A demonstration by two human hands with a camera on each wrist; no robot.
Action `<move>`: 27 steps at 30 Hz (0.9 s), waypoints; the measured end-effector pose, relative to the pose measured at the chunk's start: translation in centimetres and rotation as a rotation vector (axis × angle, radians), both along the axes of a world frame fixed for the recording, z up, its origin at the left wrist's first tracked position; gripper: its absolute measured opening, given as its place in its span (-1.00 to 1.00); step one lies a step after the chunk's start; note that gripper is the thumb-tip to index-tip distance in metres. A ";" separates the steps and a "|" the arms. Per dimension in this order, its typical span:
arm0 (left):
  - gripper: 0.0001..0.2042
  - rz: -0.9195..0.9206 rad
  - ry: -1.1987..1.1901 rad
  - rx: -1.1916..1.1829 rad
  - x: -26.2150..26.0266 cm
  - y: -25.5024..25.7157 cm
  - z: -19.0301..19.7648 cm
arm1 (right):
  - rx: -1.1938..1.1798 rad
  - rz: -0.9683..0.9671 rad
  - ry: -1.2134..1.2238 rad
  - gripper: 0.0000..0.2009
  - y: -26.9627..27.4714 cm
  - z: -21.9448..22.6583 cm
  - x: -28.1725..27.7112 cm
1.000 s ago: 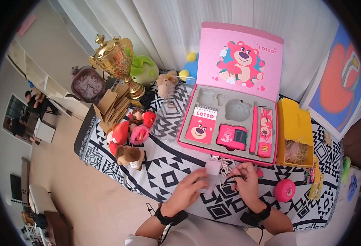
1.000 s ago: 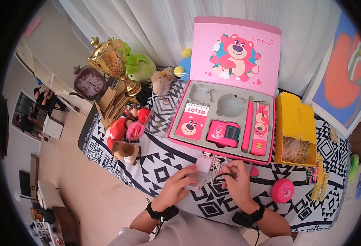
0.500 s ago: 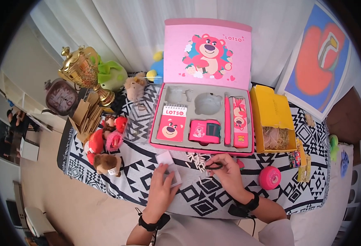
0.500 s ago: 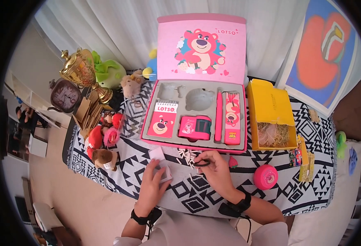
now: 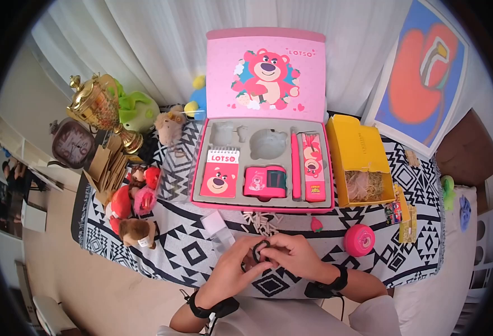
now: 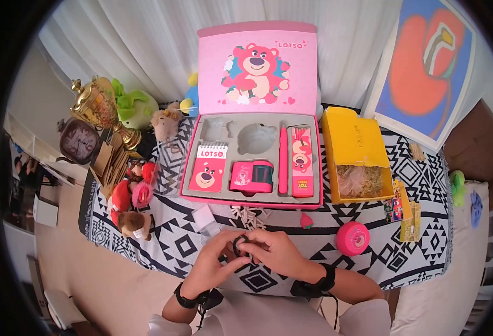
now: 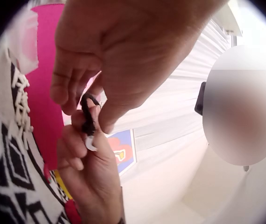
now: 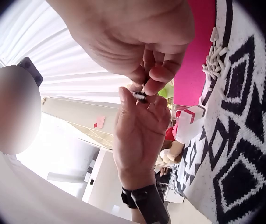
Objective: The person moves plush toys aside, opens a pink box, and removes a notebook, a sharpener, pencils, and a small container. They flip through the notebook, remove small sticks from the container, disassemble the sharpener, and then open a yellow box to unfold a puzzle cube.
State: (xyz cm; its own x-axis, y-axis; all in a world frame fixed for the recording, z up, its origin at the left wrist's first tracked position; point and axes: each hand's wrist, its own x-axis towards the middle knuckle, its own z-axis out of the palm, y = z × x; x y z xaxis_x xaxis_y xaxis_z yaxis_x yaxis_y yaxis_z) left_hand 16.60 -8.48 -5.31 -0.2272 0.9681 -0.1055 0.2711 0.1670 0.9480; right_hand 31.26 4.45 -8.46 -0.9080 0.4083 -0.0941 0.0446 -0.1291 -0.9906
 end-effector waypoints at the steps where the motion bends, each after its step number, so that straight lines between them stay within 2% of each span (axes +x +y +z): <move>1: -0.59 0.051 0.023 0.134 0.3 0.5 -0.7 | -0.005 -0.013 -0.026 -0.87 0.0 0.2 0.1; 2: -0.59 0.051 0.025 0.134 0.4 0.7 -1.3 | -0.005 -0.012 -0.024 -0.87 0.1 0.4 0.1; 4: -0.71 0.161 -0.040 0.162 0.4 0.7 -1.9 | -0.079 -0.081 -0.121 -0.85 0.1 0.9 -0.1; 5: -0.71 0.165 -0.034 0.161 0.2 0.5 -1.7 | -0.081 -0.075 -0.116 -0.85 -0.1 0.8 -0.3; 7: -0.85 0.260 -0.122 0.098 -0.5 -0.1 -1.3 | -0.199 -0.172 0.001 -0.85 -0.5 0.6 -0.4; 8: -0.88 0.373 -0.149 0.085 -1.6 -0.4 -1.0 | -0.204 -0.167 0.004 -0.85 -0.4 0.3 -0.5; 10: -0.89 0.648 -0.209 0.217 -4.3 -1.4 -1.7 | 0.193 -0.104 0.002 -0.86 -0.1 -0.4 -0.5; 11: -0.88 0.726 -0.165 0.238 -5.8 -2.0 -2.3 | 0.192 -0.102 0.006 -0.86 -0.1 -0.6 -0.5; 13: -0.62 0.786 -0.042 0.123 -7.2 -2.9 -2.6 | 0.370 -0.131 0.039 -0.86 -0.2 -1.0 -0.6; 14: -0.50 0.790 0.040 0.030 -7.3 -3.1 -2.2 | 0.373 -0.129 0.044 -0.86 -0.2 -1.1 -0.6; 15: -0.50 0.794 0.043 0.035 -7.4 -3.3 -2.8 | 0.403 -0.166 0.034 -0.87 -0.2 -1.1 -0.7; 17: -0.31 0.748 0.513 -0.041 -7.2 -3.9 -4.3 | 0.433 -0.202 0.026 -0.87 -0.2 -1.0 -0.8; 20: -0.33 0.780 0.609 -0.004 -6.3 -3.7 -4.1 | 0.480 -0.234 -0.047 -0.86 0.1 -1.1 -0.8; 21: -0.33 0.782 0.609 0.001 -6.0 -3.8 -3.6 | 0.648 -0.226 -0.038 -0.81 0.5 -1.9 -0.7; 22: -0.33 0.679 0.565 -0.024 -5.6 -3.8 -3.0 | 0.817 -0.219 -0.032 -0.76 0.7 -1.9 -0.7; 23: -0.33 0.574 0.520 -0.047 -5.3 -3.8 -2.5 | 0.823 -0.222 -0.034 -0.76 0.9 -1.6 -0.6; 24: -0.33 0.569 0.516 -0.040 -5.2 -3.6 -1.9 | 0.961 -0.157 -0.133 -0.65 1.1 -0.8 -0.5; 25: -0.31 0.289 0.666 0.052 -5.4 -3.4 -1.3 | 1.096 -0.090 -0.234 -0.54 1.3 -0.2 -0.4; 26: -0.30 0.004 0.809 0.144 -5.6 -3.3 -0.9 | 1.102 -0.097 -0.237 -0.54 1.2 -0.3 -0.4; 27: -0.25 -0.106 0.682 0.111 -5.8 -3.3 -1.9 | 1.174 -0.020 -0.201 -0.46 1.1 -0.6 -0.4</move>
State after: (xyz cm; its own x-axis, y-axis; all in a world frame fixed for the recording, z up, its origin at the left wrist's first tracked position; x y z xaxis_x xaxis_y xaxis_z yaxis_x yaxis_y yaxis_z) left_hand 10.79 -11.74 -7.16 -0.1111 0.9855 0.1283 0.8214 0.0184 0.5701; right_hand 30.89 5.52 -9.01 -0.9123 0.3537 0.2065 0.2211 0.8497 -0.4787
